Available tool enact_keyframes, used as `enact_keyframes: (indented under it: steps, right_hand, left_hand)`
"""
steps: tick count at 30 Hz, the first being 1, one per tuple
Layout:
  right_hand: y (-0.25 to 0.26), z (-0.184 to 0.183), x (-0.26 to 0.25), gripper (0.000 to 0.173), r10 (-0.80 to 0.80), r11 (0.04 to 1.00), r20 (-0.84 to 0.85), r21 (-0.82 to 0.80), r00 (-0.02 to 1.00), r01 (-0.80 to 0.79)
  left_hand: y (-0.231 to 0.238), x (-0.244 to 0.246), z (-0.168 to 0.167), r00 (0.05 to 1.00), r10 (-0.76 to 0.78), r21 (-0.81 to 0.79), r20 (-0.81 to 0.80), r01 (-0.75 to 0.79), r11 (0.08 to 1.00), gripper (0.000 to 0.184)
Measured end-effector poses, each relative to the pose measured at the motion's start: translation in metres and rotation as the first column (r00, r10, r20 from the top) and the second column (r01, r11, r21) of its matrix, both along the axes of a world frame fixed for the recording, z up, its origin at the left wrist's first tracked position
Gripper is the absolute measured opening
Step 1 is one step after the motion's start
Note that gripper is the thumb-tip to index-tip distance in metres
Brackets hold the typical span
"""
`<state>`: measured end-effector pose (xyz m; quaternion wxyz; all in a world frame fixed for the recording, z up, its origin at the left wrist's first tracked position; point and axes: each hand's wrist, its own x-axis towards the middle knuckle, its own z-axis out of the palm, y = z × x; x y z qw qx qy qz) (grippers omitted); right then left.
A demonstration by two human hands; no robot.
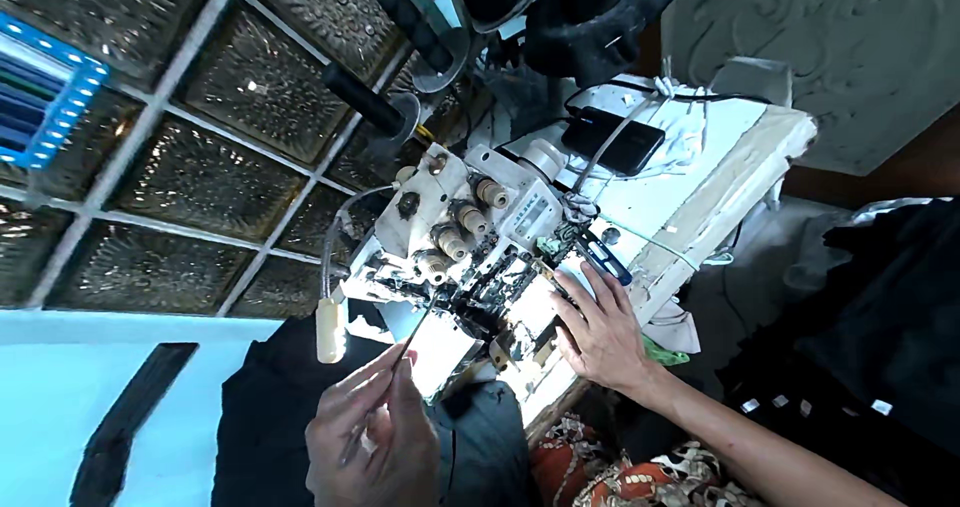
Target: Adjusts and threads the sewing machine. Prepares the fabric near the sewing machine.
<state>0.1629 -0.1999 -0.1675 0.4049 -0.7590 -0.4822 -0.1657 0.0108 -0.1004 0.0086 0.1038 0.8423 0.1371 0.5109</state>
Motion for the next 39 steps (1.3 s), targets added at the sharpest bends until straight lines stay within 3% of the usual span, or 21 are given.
enact_keyframes:
  steps: [7, 11, 13, 15, 19, 24, 29, 33, 39]
  right_hand:
    - [0.000, -0.001, 0.001, 0.044, 0.006, 1.000, 0.016, -0.007, 1.000, -0.006]
    - [0.000, 0.000, 0.002, 0.044, -0.003, 1.000, 0.014, -0.008, 1.000, 0.003]
    - [0.000, 0.000, 0.002, 0.044, -0.001, 1.000, 0.022, 0.003, 1.000, 0.001]
    - [0.000, 0.000, 0.003, 0.045, 0.010, 1.000, 0.027, 0.016, 1.000, -0.010]
    - [-0.001, 0.001, 0.005, 0.047, 0.022, 1.000, 0.030, 0.003, 0.999, -0.022]
    - [-0.001, 0.003, 0.007, 0.049, 0.020, 1.000, 0.062, -0.012, 0.998, -0.019]
    - [-0.004, 0.003, 0.009, 0.050, 0.018, 0.999, 0.079, -0.030, 0.997, -0.016]
    - [-0.004, 0.001, 0.008, 0.050, 0.013, 0.999, 0.086, -0.033, 0.996, -0.010]
    - [-0.004, 0.000, 0.008, 0.051, 0.007, 1.000, 0.108, -0.005, 0.994, -0.007]
  left_hand:
    - [-0.053, -0.022, -0.007, 0.999, 0.048, -0.114, -0.010, -0.048, 0.992, 0.015]
    - [-0.071, -0.035, -0.055, 0.989, 0.086, -0.152, -0.121, -0.104, 0.983, 0.005]
    - [-0.068, -0.035, -0.085, 0.969, 0.111, -0.150, -0.219, -0.146, 0.978, 0.010]
    - [-0.061, -0.037, -0.097, 0.975, 0.044, -0.241, -0.219, -0.098, 0.966, 0.011]
    - [-0.057, -0.042, -0.083, 0.999, -0.008, -0.352, -0.042, -0.007, 0.936, 0.012]
    - [-0.057, -0.045, -0.095, 0.996, 0.018, -0.370, -0.091, -0.051, 0.927, 0.009]
    - [-0.061, -0.050, -0.087, 0.997, 0.071, -0.369, 0.005, -0.065, 0.927, 0.011]
    - [-0.061, -0.053, -0.107, 0.997, 0.033, -0.394, -0.066, -0.057, 0.917, 0.011]
    - [-0.071, -0.062, -0.091, 0.994, 0.056, -0.396, 0.094, -0.014, 0.918, 0.010]
